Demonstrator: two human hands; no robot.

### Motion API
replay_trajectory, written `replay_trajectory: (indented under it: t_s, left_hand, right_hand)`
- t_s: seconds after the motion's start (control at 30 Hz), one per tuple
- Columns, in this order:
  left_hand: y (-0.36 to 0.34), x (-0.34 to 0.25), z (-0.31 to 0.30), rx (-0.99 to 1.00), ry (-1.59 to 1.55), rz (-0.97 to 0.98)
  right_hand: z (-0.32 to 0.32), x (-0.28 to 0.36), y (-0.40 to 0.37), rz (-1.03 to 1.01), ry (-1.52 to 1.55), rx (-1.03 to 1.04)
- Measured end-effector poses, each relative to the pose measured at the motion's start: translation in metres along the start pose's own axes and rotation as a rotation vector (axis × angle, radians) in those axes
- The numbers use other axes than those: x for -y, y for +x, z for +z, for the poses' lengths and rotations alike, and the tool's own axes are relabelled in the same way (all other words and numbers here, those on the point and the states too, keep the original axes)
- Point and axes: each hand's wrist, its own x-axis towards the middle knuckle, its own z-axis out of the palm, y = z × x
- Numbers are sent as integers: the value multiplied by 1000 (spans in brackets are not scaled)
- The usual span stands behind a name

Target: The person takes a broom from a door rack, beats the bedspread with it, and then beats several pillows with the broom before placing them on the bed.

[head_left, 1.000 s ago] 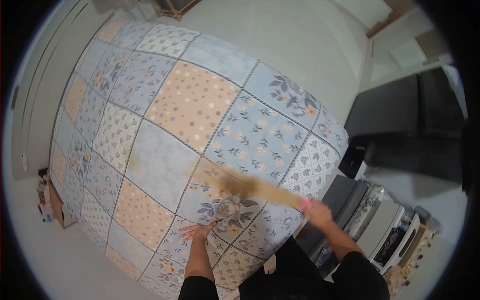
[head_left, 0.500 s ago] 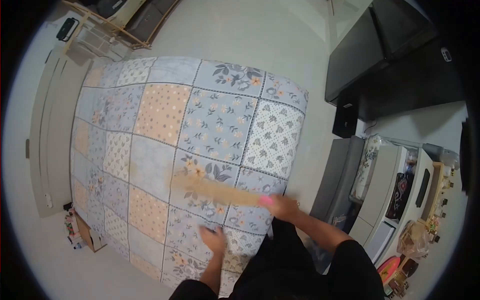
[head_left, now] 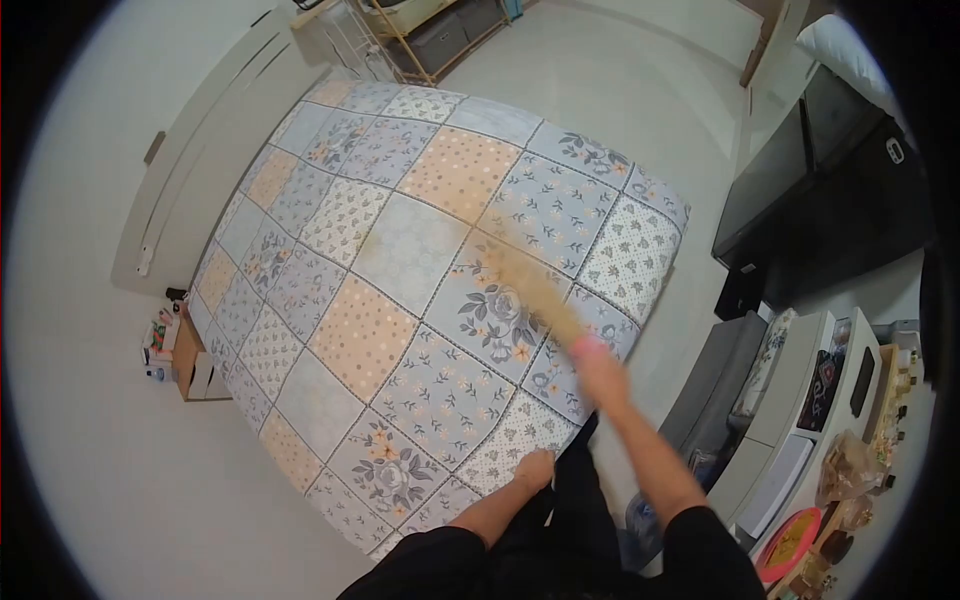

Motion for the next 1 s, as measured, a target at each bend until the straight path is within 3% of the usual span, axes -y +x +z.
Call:
replay_trajectory:
  t_s: [0.03,0.13,0.17,0.23,0.27,0.3,0.37,0.43,0.47,0.53,0.57,0.6,0.63,0.7,0.73,0.77,0.83,0.9,0.97,1.0]
  left_hand:
    - [-7,0,6,-9,0,-10]
    - [-12,0,2,37,28,-52]
    - [-26,4,1,39,50,-65]
    - [-66,14,0,-56,-70,-127]
    - [-92,24,5,-82,-130,-285]
    - [-131,35,14,-102,-191,-451]
    - [-207,109,80,-139,-250,-455]
    - [-283,159,105,83,-144,-594]
    - [-324,212,158,118,-129,-382]
    - [-385,217,146,266,-401,-863]
    - [-403,209,136,246,-411,-870]
    - [-418,201,114,176,-522,-832]
    - [-436,202,106,103,-627,-792]
    - [-452,231,150,-38,-610,-662]
    - [-453,236,161,-78,-600,-621]
    - [-451,250,177,-115,-552,-492]
    - [-463,265,197,-105,-486,-357]
    - [-477,265,188,-58,-499,-342]
    - [-489,267,186,105,-395,-362]
    - [-497,269,180,158,-284,-335]
  right_hand:
    - [12,36,-31,-58,30,161]
    - [99,23,-49,-102,7,192]
    - [123,-13,-25,-133,-8,96]
    - [88,-94,22,20,263,-136]
    - [68,-134,45,71,405,-265]
    - [46,-132,47,201,376,-291]
    - [-2,-124,50,465,334,-327]
    - [-4,-100,37,416,408,-595]
    - [26,-82,28,284,503,-626]
    - [55,17,-56,113,463,-431]
    - [88,47,-92,98,452,-105]
    - [139,76,-137,-34,361,-85]
    - [166,104,-180,-231,179,177]
    - [245,134,-269,-516,-25,370]
    - [282,134,-307,-680,-84,316]
    - [328,121,-323,-571,-29,276]
    - [341,103,-333,-371,-69,200]
    - [330,53,-313,-90,274,-238]
    - [272,22,-290,325,292,-282]
    - [243,32,-286,354,281,-327]
